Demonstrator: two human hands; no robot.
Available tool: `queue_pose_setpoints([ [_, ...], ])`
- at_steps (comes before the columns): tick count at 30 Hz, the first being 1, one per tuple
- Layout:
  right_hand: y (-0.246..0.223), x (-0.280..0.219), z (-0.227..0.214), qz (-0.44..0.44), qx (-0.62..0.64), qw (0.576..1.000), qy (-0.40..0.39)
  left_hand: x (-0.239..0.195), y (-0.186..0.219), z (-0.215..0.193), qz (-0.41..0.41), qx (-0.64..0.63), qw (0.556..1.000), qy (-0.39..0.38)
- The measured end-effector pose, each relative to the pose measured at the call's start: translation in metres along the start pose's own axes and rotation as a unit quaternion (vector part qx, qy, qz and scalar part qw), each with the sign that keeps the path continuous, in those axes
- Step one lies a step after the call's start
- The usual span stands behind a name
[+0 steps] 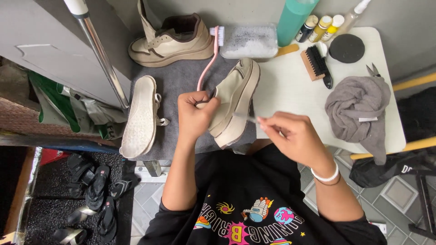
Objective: The person uses a small brush to clean the side and sole of a beige sneaker. They hold the shoe with one hand while scrubbing the surface with the other, focusing on the midsole and upper sections.
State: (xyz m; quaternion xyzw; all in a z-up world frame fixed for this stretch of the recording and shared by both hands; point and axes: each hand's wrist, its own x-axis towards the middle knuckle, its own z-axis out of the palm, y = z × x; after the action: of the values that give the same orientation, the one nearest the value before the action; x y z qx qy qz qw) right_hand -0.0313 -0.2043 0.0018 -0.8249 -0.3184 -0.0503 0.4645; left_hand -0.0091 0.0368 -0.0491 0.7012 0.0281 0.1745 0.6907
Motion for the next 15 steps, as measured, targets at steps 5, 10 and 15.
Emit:
queue_pose_setpoints([
  [5,0.027,0.010,-0.003,-0.004,-0.009,1.000,0.003,0.001,-0.016,-0.007,-0.024,-0.010,1.000,0.011],
  [10,0.004,0.007,0.002,-0.011,0.039,0.999,-0.035,0.002,-0.028,-0.014,-0.037,-0.012,0.999,0.020],
  [15,0.046,0.014,0.006,-0.014,-0.040,0.999,0.018,0.000,-0.034,-0.018,-0.038,-0.021,0.999,0.013],
])
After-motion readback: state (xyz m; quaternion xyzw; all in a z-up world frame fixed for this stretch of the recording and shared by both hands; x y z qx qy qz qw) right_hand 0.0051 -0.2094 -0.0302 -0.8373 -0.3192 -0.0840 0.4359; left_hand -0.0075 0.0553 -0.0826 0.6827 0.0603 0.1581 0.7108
